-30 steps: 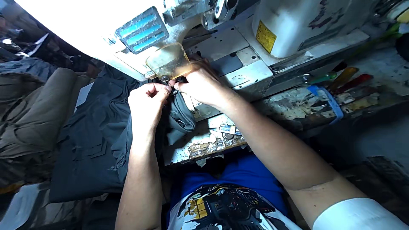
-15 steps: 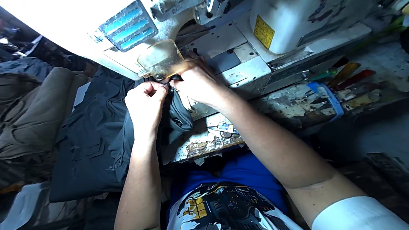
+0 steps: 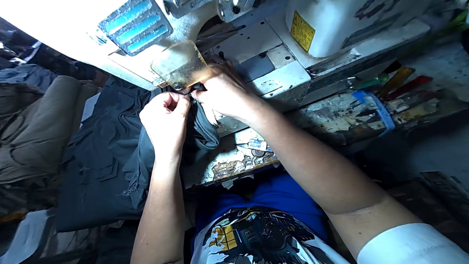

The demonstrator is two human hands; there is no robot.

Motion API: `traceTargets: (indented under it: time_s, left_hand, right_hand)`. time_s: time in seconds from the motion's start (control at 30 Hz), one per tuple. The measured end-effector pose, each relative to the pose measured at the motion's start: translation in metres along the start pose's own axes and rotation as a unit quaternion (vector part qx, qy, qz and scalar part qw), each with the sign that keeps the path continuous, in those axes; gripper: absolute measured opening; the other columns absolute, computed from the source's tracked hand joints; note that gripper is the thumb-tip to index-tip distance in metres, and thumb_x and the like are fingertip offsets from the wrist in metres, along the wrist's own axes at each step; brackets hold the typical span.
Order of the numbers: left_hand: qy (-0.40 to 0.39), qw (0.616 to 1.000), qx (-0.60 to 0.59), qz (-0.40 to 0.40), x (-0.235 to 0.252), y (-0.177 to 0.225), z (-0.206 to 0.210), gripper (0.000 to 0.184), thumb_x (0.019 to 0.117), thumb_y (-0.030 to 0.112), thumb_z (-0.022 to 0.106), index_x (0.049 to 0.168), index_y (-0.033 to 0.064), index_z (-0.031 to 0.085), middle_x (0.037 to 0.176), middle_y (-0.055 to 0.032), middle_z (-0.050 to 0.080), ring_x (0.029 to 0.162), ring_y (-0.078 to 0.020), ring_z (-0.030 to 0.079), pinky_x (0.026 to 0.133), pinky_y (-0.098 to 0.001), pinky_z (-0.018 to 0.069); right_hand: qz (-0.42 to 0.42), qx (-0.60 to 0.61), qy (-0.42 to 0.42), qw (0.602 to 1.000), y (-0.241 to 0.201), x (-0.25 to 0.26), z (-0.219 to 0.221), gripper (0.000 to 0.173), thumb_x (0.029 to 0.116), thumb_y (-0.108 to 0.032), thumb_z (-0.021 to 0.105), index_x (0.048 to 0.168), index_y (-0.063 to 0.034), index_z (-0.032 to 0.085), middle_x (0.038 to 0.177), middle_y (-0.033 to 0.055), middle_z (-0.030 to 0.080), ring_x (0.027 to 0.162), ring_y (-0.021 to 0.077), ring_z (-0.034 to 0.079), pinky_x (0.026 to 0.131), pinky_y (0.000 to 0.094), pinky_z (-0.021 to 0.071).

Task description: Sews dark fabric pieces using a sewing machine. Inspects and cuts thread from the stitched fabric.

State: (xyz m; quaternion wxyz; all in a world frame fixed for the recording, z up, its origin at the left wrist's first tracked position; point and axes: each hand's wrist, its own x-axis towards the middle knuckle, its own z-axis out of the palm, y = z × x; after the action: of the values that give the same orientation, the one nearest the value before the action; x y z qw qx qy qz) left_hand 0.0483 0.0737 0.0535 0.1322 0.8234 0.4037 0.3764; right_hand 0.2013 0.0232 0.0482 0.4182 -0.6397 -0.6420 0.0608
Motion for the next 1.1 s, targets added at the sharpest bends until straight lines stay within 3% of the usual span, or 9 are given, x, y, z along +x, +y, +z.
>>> traceTargets:
  time_s: [0.2,0.33,0.53,1.1]
  left_hand:
    - [0.005,1.0,0.001,0.004,-0.0003,-0.0003,0.0011,0.016,0.092,0.021,0.067,0.079,0.0112,0.069,0.068,0.009,0.06,0.061,0.006,0.054,0.059,-0.0151,0.0426]
    - [0.01,1.0,0.0,0.009,-0.001,-0.0005,0.0016,0.017,0.0919,0.021,0.067,0.079,0.0105,0.069,0.07,0.0084,0.061,0.062,0.0062,0.055,0.06,-0.015,0.0433]
    - [0.013,1.0,0.007,0.018,-0.0012,-0.0016,0.0027,0.018,0.0923,0.022,0.066,0.079,0.0109,0.068,0.069,0.0083,0.06,0.063,0.005,0.055,0.06,-0.0163,0.0436]
    - [0.013,1.0,0.008,0.011,-0.0009,0.0007,0.0027,0.02,0.0925,0.023,0.067,0.076,0.0118,0.066,0.067,0.0086,0.057,0.061,0.0049,0.053,0.059,-0.0167,0.0423]
  right_hand:
    - [-0.001,0.016,0.003,1.0,0.0014,0.0008,0.0006,0.014,0.0931,-0.018,0.067,0.102,-0.0138,0.076,0.11,0.0091,0.072,0.117,0.0281,0.06,0.104,0.0533,0.0358]
    - [0.008,0.011,-0.009,1.0,-0.0019,0.0009,-0.0023,0.017,0.0937,-0.019,0.067,0.107,-0.0123,0.076,0.116,0.0113,0.071,0.12,0.0299,0.059,0.104,0.0534,0.0357]
    - [0.008,0.014,-0.011,1.0,0.0002,0.0019,-0.0011,0.012,0.0931,-0.02,0.067,0.099,-0.0138,0.076,0.112,0.0088,0.071,0.12,0.0274,0.059,0.104,0.0531,0.036]
    - [0.01,0.022,-0.004,1.0,-0.0024,0.0014,-0.0033,0.014,0.0935,-0.02,0.067,0.101,-0.0114,0.075,0.111,0.0101,0.071,0.116,0.0268,0.061,0.102,0.0515,0.0368]
